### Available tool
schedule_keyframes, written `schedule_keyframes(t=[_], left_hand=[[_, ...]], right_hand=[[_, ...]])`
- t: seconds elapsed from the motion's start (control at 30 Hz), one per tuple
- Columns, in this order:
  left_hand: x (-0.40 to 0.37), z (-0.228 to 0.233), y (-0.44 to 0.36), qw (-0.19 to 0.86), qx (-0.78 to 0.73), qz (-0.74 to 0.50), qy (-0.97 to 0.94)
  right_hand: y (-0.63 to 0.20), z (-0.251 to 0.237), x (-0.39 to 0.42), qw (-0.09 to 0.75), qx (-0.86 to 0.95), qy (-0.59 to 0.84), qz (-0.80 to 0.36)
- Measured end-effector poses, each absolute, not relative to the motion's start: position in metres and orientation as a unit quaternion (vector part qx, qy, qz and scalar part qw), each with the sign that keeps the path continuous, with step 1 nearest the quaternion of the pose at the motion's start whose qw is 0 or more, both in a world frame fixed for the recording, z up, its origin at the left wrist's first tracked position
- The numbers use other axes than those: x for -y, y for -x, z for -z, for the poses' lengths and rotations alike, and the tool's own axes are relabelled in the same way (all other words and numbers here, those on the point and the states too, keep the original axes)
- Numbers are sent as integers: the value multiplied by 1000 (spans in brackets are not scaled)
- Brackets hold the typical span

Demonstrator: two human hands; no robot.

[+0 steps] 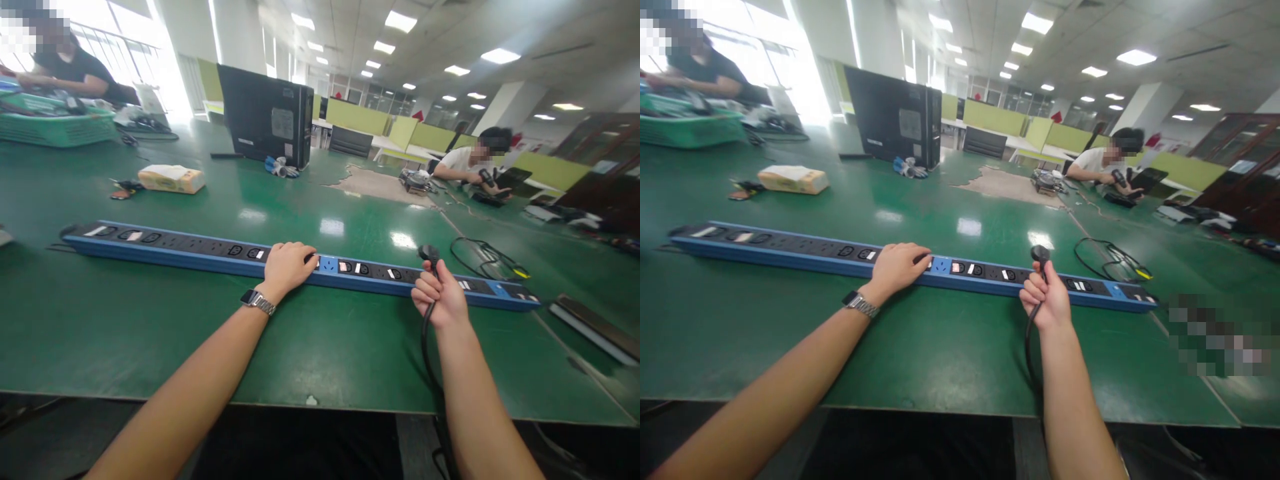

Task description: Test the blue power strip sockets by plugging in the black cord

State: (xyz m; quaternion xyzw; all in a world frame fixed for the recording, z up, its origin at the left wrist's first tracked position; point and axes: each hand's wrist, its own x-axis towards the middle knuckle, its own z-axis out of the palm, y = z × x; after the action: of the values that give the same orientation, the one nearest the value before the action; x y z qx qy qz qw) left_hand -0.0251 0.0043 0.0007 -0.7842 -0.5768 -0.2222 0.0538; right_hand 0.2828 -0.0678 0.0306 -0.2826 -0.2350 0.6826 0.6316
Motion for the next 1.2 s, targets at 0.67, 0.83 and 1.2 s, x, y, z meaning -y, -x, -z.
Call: schedule_keyframes(t=[0.67,0.83,1.2], left_hand=[[-5,-1,26,57,579,209,786],[-5,0,26,51,577,216,786],[-4,-3,26,49,577,211,788]], right_hand=[[-378,-32,83,377,299,704,-522],[-385,-36,75,360,293,701,-541],[-393,-37,77,309,300,705,-563]])
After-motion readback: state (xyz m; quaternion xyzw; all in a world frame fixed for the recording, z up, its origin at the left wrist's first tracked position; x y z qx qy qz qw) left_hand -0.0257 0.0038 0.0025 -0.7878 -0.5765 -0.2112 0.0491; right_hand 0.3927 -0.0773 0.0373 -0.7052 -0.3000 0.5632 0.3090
